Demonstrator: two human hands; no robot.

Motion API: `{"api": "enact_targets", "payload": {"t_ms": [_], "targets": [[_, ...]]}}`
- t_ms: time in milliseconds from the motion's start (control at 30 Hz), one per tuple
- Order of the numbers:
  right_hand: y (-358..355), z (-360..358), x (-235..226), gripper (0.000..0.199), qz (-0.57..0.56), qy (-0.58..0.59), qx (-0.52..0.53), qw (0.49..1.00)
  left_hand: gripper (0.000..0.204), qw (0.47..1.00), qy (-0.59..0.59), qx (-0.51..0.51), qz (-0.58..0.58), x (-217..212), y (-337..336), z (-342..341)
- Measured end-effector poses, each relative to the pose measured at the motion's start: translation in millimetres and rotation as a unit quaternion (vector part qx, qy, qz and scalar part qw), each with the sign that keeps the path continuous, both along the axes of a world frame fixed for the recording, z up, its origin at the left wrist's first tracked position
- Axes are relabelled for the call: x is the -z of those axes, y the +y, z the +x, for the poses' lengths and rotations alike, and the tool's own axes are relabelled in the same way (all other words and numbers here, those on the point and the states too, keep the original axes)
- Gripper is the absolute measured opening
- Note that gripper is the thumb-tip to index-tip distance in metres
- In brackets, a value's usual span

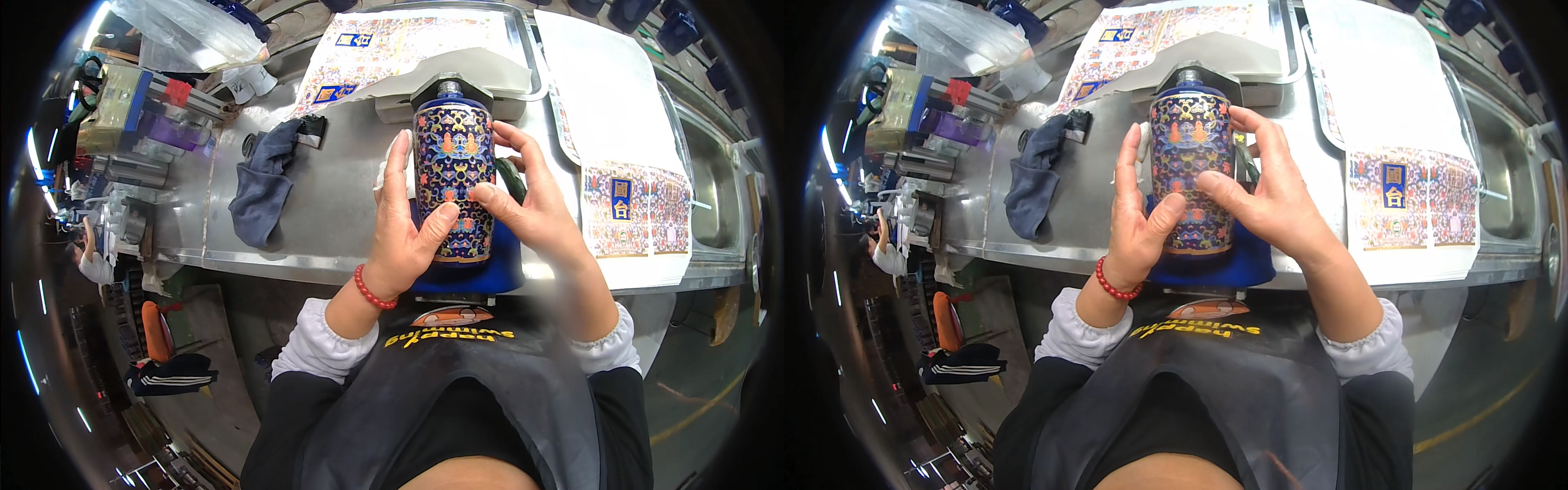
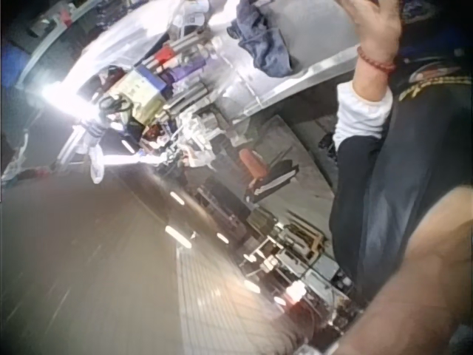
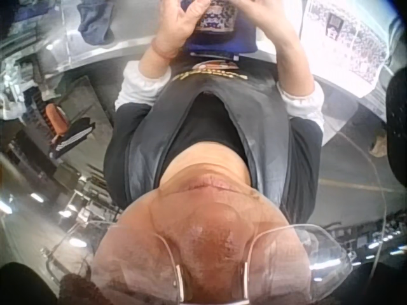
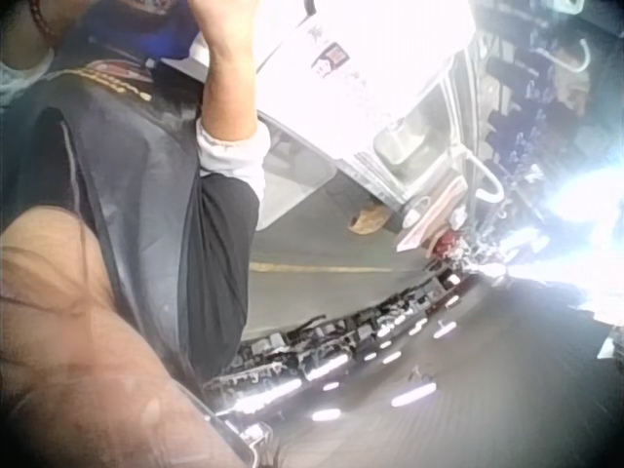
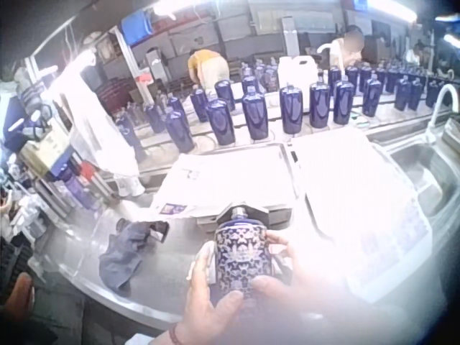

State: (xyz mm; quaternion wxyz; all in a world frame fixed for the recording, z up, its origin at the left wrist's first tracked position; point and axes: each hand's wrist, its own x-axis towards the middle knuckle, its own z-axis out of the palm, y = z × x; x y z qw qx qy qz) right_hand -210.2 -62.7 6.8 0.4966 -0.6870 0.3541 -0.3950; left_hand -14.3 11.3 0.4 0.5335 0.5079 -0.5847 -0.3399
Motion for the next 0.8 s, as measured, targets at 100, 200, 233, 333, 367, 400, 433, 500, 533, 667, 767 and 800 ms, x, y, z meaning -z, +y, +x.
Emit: {"api": "enact_targets", "payload": {"t_ms": [100,200,233,333,367,400,433,500,533,667,767,800], "targets": [[1.9,0.1,3.4,0.08,-0.074,0.032,0.008,0.997,0.094,0.999,0.027,-0.004,0.022,-4.6,-3.0,-2.8],[1.6,-3.1,5.8,0.076,0.041,-0.061,-0.014,0.997,0.096,0.999,-0.019,-0.041,0.025,-9.8,-8.4,-6.9],[1.6,-4.6,6.5,0.075,0.037,-0.047,-0.016,0.998,0.097,0.995,-0.079,-0.054,0.011,-11.1,-10.3,-8.1],[4.2,-9.4,6.9,0.072,0.008,-0.022,-0.01,1.0,0.099,0.987,-0.151,-0.059,-0.01,-14.3,-17.1,-8.2],[5.6,-10.6,6.6,0.071,-0.01,-0.01,-0.007,1.0,0.099,0.988,-0.149,-0.048,0.019,-15.3,-18.1,-7.5],[6.6,-10.7,6.5,0.07,-0.028,0.001,0.0,1.0,0.1,0.987,-0.147,-0.037,0.047,-15.9,-18.7,-6.6],[7.7,-10.1,6.3,0.07,-0.04,0.0,0.002,0.999,0.099,0.996,-0.057,-0.023,0.064,-15.6,-18.7,-7.5],[9.0,-6.8,6.7,0.07,-0.063,-0.005,0.013,0.998,0.095,0.998,0.006,-0.026,0.054,-14.0,-18.2,-9.4],[9.4,-5.2,7.0,0.07,-0.068,0.007,0.019,0.997,0.094,0.998,0.041,-0.019,0.045,-13.1,-18.3,-9.6],[8.8,-1.8,8.7,0.074,-0.087,0.025,0.024,0.996,0.09,0.979,0.2,0.029,0.032,-9.6,-8.0,-9.1],[8.8,-3.7,10.5,0.083,-0.095,0.022,0.013,0.995,0.091,0.985,0.167,0.032,0.017,-5.8,-0.4,-3.6],[8.8,-4.7,11.0,0.086,-0.107,0.027,0.01,0.994,0.092,0.989,0.145,0.034,0.018,-4.2,2.1,-1.7]]}}
